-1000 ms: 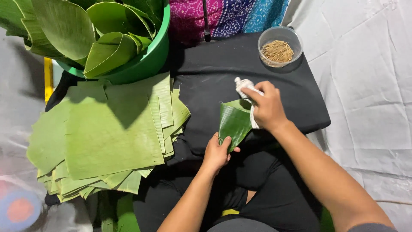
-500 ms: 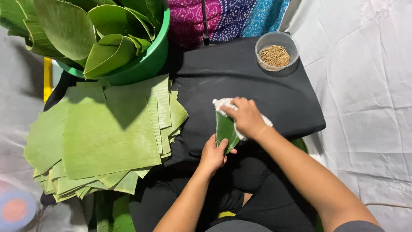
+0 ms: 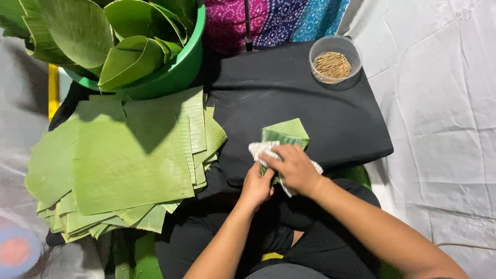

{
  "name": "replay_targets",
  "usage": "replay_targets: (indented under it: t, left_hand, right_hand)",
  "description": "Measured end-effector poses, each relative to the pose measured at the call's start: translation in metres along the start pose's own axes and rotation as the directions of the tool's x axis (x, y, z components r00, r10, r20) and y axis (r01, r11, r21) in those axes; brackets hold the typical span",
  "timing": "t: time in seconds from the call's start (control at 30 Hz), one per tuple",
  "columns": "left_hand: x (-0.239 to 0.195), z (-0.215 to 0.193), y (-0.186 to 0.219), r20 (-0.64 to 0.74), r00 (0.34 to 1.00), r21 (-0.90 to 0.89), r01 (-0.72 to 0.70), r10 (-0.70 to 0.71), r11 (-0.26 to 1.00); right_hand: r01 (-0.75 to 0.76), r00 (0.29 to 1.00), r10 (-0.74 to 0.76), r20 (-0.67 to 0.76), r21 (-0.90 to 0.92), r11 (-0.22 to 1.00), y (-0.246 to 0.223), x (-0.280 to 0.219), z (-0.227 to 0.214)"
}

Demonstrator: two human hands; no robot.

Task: Cleaning square-cut banana leaves with a cloth and folding them into cone shapes.

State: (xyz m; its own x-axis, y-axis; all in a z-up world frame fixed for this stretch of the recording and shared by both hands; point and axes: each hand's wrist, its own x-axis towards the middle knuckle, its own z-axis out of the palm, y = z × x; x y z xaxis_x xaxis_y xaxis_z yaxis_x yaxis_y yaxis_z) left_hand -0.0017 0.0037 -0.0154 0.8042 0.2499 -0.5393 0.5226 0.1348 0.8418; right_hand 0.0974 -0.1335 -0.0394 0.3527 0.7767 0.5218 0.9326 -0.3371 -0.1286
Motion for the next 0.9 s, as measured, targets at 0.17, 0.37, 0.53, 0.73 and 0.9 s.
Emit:
replay_targets:
  t: [0.17,0.37,0.53,0.73,0.9]
  left_hand:
    - [-0.013,0.002,0.015,-0.004,1.0,-0.073,-0.003,0.002,0.997]
    - [-0.017,0.004,0.017,-0.022,1.0,-0.095,-0.02,0.018,0.995]
    - [-0.03,-0.003,0.027,0.013,0.997,-0.085,-0.08,0.082,0.993]
    - [-0.066,-0.004,0.044,-0.006,0.91,0.626,-0.319,0.414,0.711]
    - [-0.076,-0.006,0.044,-0.008,0.754,0.816,-0.375,0.657,0.441]
  right_hand:
    - [-0.133,0.985,0.148,0.095,-0.141,0.981,0.061,0.019,0.009]
    - [-0.291,0.954,0.3,0.018,-0.197,0.936,0.137,-0.004,-0.005]
    - [-0.404,0.914,0.387,-0.118,-0.341,0.849,0.113,-0.002,-0.048]
    - [-0.594,0.775,0.612,0.158,0.515,0.618,0.002,0.043,-0.102]
    - [-0.54,0.605,0.749,0.27,0.83,0.137,-0.005,0.055,-0.088]
